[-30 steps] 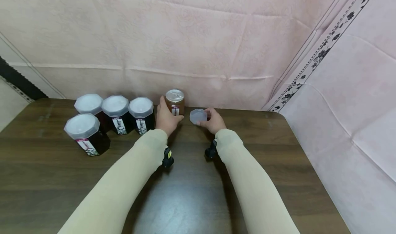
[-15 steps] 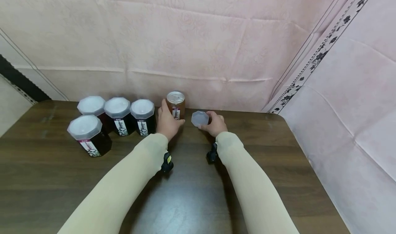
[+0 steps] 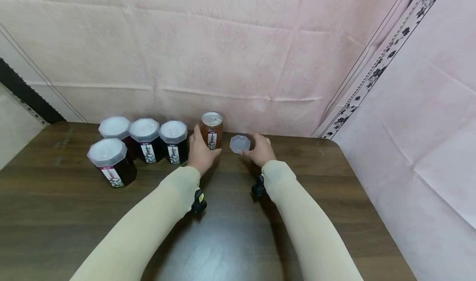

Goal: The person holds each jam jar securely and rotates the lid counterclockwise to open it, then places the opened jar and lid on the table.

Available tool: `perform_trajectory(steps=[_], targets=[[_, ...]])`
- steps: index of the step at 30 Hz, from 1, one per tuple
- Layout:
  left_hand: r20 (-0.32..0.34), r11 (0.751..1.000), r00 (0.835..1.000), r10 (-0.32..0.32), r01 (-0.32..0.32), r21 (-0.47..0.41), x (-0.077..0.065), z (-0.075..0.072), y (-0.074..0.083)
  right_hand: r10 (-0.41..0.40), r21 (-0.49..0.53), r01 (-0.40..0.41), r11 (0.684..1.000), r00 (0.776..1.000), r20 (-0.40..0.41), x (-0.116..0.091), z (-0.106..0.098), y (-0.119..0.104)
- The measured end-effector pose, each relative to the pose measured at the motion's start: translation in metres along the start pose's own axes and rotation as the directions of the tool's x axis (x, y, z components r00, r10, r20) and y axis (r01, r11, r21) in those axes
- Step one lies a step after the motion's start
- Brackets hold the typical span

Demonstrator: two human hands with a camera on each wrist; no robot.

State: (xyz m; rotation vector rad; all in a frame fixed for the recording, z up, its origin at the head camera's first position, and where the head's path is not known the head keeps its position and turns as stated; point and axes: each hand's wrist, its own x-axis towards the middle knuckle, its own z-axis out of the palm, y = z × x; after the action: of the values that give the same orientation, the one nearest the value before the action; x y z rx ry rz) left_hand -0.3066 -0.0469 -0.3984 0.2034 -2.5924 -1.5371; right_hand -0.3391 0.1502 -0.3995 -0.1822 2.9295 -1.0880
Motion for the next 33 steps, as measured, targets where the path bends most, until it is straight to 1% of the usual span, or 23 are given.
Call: perform_trajectory(steps=[5, 8, 12, 14, 18, 25, 29, 33], targets=[[0.009, 1.0, 1.0, 0.027, -0.027, 0.012, -0.009, -0.001, 0.0, -0.024, -0.016, 0.024, 1.0, 1.0, -0.007, -0.006, -0.004, -0.001], [0.027, 0.999, 0.999, 0.033, -0.033, 0.023, -0.014, -0.003, 0.0, -0.033, -0.019, 0.033, 0.999, 0.999, -0.012, -0.01, -0.006, -0.002], [0.05, 0.997, 0.998, 0.041, -0.044, 0.065, -0.02, -0.004, -0.002, -0.041, -0.031, 0.041, 0.999, 0.999, -0.013, -0.015, -0.009, -0.005], [0.055, 0.994, 0.997, 0.056, -0.061, 0.093, -0.022, -0.004, -0.003, -0.046, -0.038, 0.046, 0.998, 0.999, -0.012, -0.017, -0.01, -0.006], [0.069, 0.984, 0.992, 0.102, -0.11, 0.141, -0.028, -0.004, -0.004, -0.058, -0.046, 0.057, 0.997, 0.998, -0.019, -0.021, -0.01, -0.006], [0.096, 0.958, 0.98, 0.175, -0.192, 0.211, -0.041, -0.007, -0.003, -0.096, -0.05, 0.094, 0.994, 0.995, -0.025, -0.031, -0.012, -0.009], [0.116, 0.942, 0.973, 0.199, -0.222, 0.25, -0.047, -0.009, -0.003, -0.118, -0.049, 0.117, 0.992, 0.993, -0.024, -0.037, -0.013, -0.01], [0.135, 0.933, 0.968, 0.21, -0.24, 0.267, -0.053, -0.011, -0.003, -0.122, -0.053, 0.121, 0.991, 0.992, -0.02, -0.042, -0.012, -0.012]])
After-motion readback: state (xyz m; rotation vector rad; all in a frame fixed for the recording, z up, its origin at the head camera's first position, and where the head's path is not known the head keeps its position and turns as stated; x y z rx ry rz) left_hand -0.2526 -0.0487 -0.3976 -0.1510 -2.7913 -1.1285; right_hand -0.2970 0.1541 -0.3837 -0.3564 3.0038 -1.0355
